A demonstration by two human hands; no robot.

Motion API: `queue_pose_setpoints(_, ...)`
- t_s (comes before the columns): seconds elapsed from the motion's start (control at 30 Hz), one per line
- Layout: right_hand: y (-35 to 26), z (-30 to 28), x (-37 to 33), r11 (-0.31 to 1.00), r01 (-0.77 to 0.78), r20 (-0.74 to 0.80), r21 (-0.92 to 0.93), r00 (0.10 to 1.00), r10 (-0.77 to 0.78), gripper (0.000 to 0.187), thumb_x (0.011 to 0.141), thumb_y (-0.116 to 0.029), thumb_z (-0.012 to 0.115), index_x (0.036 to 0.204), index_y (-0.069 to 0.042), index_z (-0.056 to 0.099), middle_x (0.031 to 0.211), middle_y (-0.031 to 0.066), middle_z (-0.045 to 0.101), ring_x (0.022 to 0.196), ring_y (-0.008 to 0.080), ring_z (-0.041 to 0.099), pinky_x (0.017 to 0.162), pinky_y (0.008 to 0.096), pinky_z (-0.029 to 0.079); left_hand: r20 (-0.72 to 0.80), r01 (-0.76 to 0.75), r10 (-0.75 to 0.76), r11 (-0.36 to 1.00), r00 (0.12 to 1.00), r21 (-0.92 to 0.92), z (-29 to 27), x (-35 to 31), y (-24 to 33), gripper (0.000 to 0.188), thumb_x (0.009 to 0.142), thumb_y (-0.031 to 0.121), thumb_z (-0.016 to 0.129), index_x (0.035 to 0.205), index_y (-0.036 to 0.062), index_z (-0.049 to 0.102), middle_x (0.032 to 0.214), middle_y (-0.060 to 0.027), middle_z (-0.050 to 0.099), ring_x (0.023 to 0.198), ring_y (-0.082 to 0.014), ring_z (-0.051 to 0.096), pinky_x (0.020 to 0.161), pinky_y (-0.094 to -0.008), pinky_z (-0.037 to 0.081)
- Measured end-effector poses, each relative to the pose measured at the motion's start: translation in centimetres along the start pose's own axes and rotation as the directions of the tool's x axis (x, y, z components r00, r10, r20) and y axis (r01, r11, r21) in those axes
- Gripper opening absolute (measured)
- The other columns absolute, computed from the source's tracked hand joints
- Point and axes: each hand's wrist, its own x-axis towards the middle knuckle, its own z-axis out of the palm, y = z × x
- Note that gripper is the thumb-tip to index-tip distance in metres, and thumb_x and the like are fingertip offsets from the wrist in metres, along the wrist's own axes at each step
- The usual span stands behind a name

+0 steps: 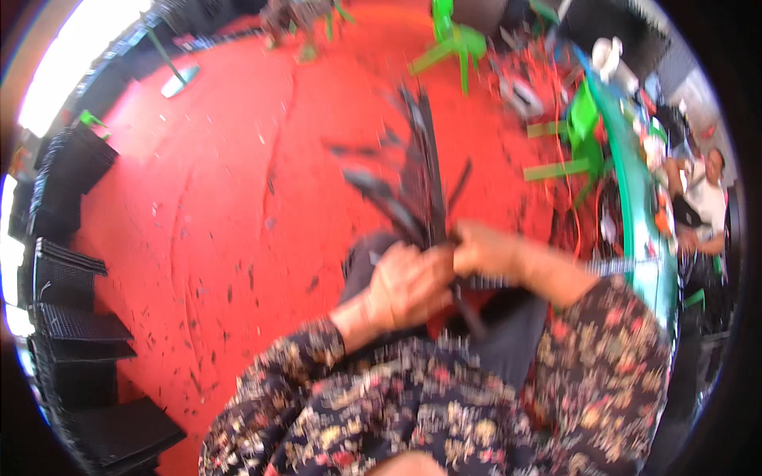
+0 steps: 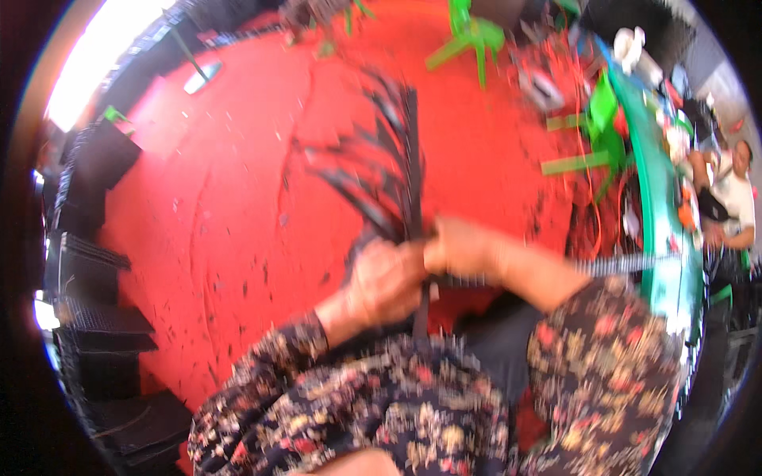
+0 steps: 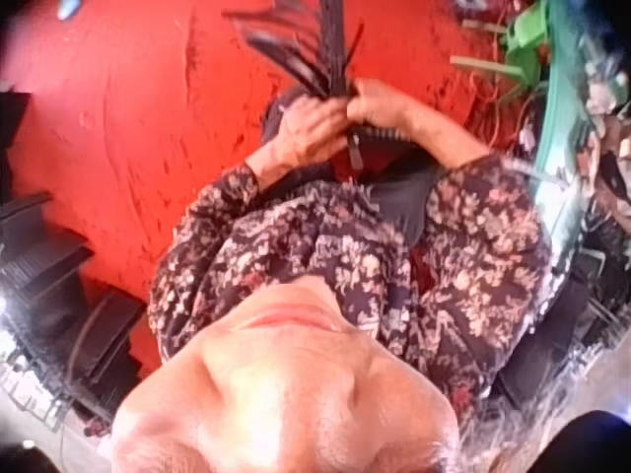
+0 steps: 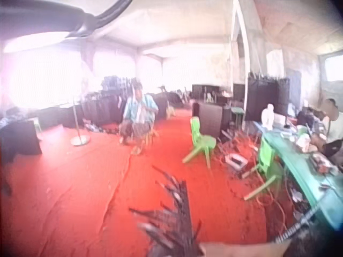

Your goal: The person weaves black plastic straps around a chair frame by hand. They use a heat gun to bond the straps and pliers to pull the material tight and trim it.

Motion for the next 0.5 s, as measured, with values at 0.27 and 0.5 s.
queue_pose_setpoints(0.27, 0.1, -0.4, -4.3, 0.929, 0.368, -0.539, -0.028, 0.778, -0.324, 0.029, 0.087, -0.011, 0.064, 0.109, 0.006, 0.057, 0.088, 0.0074, 0.065, 0.079, 0.0102, 0.061, 0.07, 0.0255, 0.05, -0.047, 0.021, -0.018, 0.998, 0.999, 0.063, -0.3, 1.0, -0.3, 0.044, 0.065, 0.02, 0.079, 0.101, 0.0013, 0.063, 0.107, -0.0085, 0.063, 0.072, -0.0223, 0.061, 0.06, -0.0331, 0.046)
queue_pose_setpoints(0.5, 0.5, 4.2, -6.3, 0.792, 0.5, -0.609, -0.35, 0.521, -0.598, 0.028, 0.081, -0.006, 0.067, 0.108, -0.003, 0.061, 0.089, 0.0052, 0.064, 0.083, 0.0119, 0.063, 0.077, 0.0271, 0.051, -0.023, 0.037, -0.036, 0.998, 0.999, 0.043, -0.5, 0.9, -0.7, 0.042, 0.069, 0.021, 0.079, 0.103, 0.0019, 0.063, 0.109, -0.0092, 0.064, 0.075, -0.0229, 0.064, 0.061, -0.0326, 0.047)
